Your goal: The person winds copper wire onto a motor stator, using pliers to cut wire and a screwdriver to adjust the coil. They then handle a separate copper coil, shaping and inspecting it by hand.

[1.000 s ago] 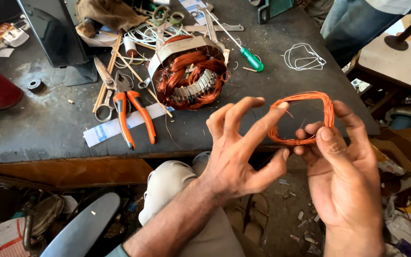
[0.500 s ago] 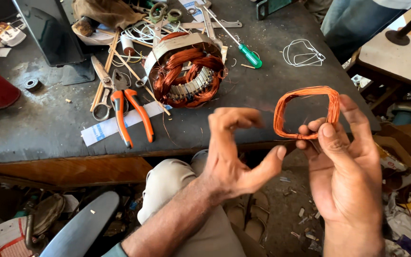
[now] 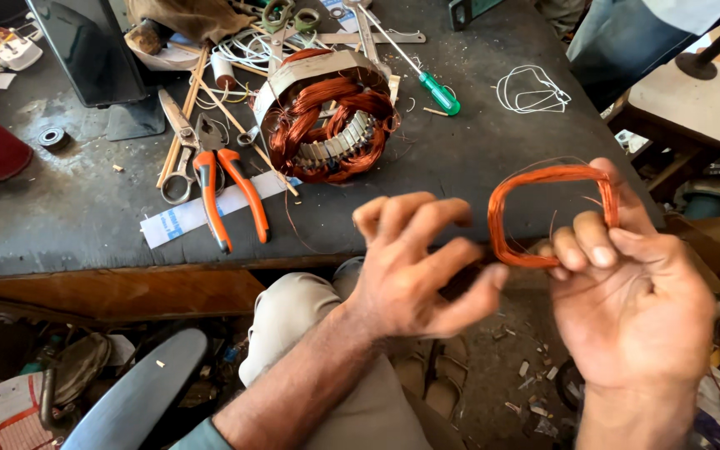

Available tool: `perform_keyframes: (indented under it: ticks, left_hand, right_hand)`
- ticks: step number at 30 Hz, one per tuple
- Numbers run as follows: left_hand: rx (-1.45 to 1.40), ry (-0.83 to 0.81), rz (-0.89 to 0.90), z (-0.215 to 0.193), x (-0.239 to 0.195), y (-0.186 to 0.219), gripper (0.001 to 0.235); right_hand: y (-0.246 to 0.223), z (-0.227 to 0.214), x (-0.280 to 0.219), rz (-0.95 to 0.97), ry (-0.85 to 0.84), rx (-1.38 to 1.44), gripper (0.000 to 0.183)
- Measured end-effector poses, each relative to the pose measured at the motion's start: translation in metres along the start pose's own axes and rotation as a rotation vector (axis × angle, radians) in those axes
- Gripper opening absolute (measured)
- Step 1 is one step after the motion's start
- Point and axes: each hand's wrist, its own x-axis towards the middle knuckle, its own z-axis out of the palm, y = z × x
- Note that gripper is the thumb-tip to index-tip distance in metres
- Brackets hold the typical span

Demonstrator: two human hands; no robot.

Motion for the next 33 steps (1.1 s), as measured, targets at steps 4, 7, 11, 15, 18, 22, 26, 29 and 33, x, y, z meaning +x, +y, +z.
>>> perform_keyframes:
  ticks: [4,7,11,15,18,22,26,29,33]
  left_hand:
    - [-0.087,0.076,-0.150,-0.006,0.005,0.000,0.037]
    - [-0.274,0.040,-0.211,-0.009,0.011,-0.001,0.050]
    - [-0.807,-0.194,-0.469,-0.008,0.014,0.000,0.065]
    - [-1.137,-0.341,-0.687,0.005,0.013,-0.008,0.037]
    - [-1.294,-0.314,-0.837,0.014,0.009,-0.018,0.024]
    - [-1.486,-0.349,-0.936,0.018,0.006,-0.024,0.023]
    - [-1.384,-0.395,-1.008,0.022,0.010,-0.024,0.021]
    - [-1.321,-0.386,-0.974,0.023,0.012,-0.024,0.021]
    - [-1.495,-0.430,-1.004,0.017,0.011,-0.025,0.018]
  right_hand:
    - [-0.006,-0.002,0.001,0.042,-0.100,0.052,0.055]
    - [-0.002,-0.006,0.001,0.100,-0.183,0.033,0.055]
    - [0.010,-0.012,0.000,0.186,-0.159,-0.119,0.064]
    - [0.020,-0.010,0.002,0.171,-0.107,-0.184,0.062]
    - [0.024,-0.006,0.003,0.099,-0.040,-0.271,0.060]
    - [0.026,-0.004,0.003,-0.074,0.013,-0.339,0.055]
    - [0.030,-0.009,0.009,-0.095,0.033,-0.205,0.054]
    - [0.033,-0.013,0.013,-0.011,0.113,-0.113,0.048]
    - [0.028,-0.016,0.013,0.072,0.058,-0.195,0.047]
